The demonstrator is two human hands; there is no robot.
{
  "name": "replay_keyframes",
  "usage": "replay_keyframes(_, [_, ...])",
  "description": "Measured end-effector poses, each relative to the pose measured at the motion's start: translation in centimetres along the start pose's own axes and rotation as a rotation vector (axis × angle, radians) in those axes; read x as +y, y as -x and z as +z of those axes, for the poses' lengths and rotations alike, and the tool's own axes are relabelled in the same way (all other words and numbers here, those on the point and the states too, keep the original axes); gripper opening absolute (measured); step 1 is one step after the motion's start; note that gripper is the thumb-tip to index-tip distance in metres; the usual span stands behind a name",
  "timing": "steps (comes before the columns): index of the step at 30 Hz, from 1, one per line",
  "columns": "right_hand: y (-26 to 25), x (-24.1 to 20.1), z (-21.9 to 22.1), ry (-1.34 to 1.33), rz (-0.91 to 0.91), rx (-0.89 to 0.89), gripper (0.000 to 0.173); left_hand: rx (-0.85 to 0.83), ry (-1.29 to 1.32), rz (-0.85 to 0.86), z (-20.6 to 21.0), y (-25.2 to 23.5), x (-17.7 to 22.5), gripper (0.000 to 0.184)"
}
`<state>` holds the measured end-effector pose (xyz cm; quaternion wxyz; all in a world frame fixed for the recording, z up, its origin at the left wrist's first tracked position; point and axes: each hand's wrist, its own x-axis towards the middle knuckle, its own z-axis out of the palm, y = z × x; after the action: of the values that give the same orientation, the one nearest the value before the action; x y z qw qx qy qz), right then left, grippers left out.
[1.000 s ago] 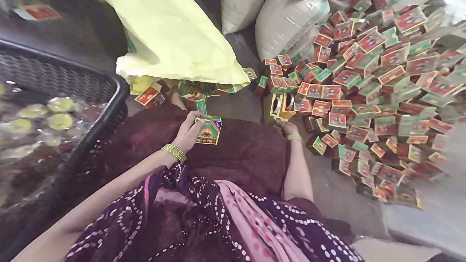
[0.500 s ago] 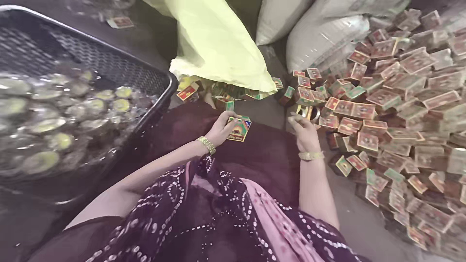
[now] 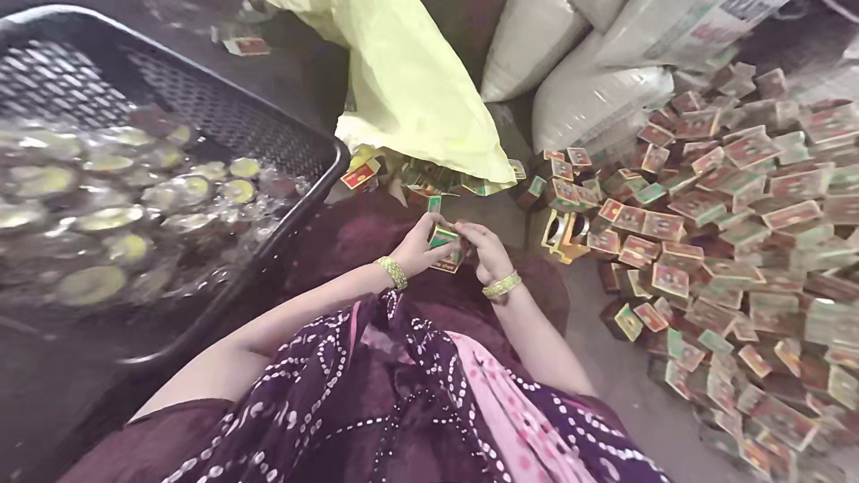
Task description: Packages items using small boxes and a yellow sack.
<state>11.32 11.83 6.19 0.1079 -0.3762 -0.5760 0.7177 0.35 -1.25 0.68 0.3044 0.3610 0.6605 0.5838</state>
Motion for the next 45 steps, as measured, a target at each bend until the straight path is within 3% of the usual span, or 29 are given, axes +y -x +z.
replay_keyframes(3, [0.0, -0.1, -0.1, 0.013, 0.025, 0.024, 0.029, -0.018, -0.021, 0.030, 0.2, 0.0, 0.2, 0.069])
replay_keyframes(6, [-0.8, -0.1, -0.8, 0.073, 0.028, 0.091, 0.074, -0.061, -0.076, 0.137, 0.3, 0.4, 0.0, 0.078])
replay_keyframes(7, [-1.0, -0.1, -1.2, 0.109, -0.007, 0.141, 0.078, -0.078, -0.061, 0.189, 0.5, 0.6, -0.3, 0.078])
replay_keyframes(9, [-0.9, -0.1, -1.9, 0.229, -0.114, 0.161, 0.062, -0.098, -0.008, 0.267, 0.9, 0.8, -0.9, 0.080])
replay_keyframes(11, [0.4, -0.3, -2.3, 0.326, -0.162, -0.013, 0.045, -0.102, 0.065, 0.267, 0.7, 0.7, -1.1, 0.080])
replay_keyframes(13, [1.5, 0.2, -3.1, 0.489, -0.186, -0.198, 0.052, -0.098, 0.164, 0.171, 0.5, 0.5, -0.7, 0.074])
replay_keyframes(16, [2.4, 0.0, -5.3, 0.655, -0.123, -0.205, 0.060, -0.129, 0.198, 0.028, 0.3, -0.1, -0.6, 0.075])
replay_keyframes(19, [3.0, -4.2, -10.8, 0.650, -0.079, 0.069, 0.054, -0.140, 0.212, -0.073, 0.1, -0.3, -0.6, 0.077])
replay_keyframes(22, [4.2, -9.8, -18.2, 0.219, -0.450, 0.624, 0.055, -0.123, 0.157, -0.047, -0.1, -0.5, -0.9, 0.076])
replay_keyframes(24, [5.4, -13.4, -22.6, -0.039, -0.720, 0.776, 0.058, -0.110, 0.141, -0.055, 0.0, -0.6, -0.7, 0.076])
replay_keyframes(26, [5.6, -15.1, -24.8, -0.051, -0.810, 0.905, 0.064, -0.101, 0.127, -0.041, 0.0, -0.8, -0.7, 0.075])
replay_keyframes(29, [3.9, -12.2, -26.5, 0.330, -0.550, 0.942, 0.061, -0.107, 0.096, -0.037, 0.0, -1.0, -0.7, 0.072])
replay_keyframes(32, [-0.5, -6.4, -27.3, 0.722, -0.122, 0.736, 0.062, -0.106, 0.060, -0.045, -0.1, -0.9, -0.7, 0.072])
replay_keyframes(35, [-3.5, -0.9, -26.5, 0.955, 0.218, 0.537, 0.074, -0.108, 0.049, -0.076, -0.2, -0.8, -0.7, 0.070])
replay_keyframes(39, [-6.4, 4.1, -27.7, 1.010, 0.264, 0.507, 0.070, -0.131, 0.001, -0.116, -0.1, -1.2, -0.7, 0.065])
replay_keyframes(45, [-6.6, 5.3, -26.9, 1.042, 0.155, 0.569, 0.060, -0.123, -0.022, -0.071, -0.1, -1.8, -0.3, 0.052])
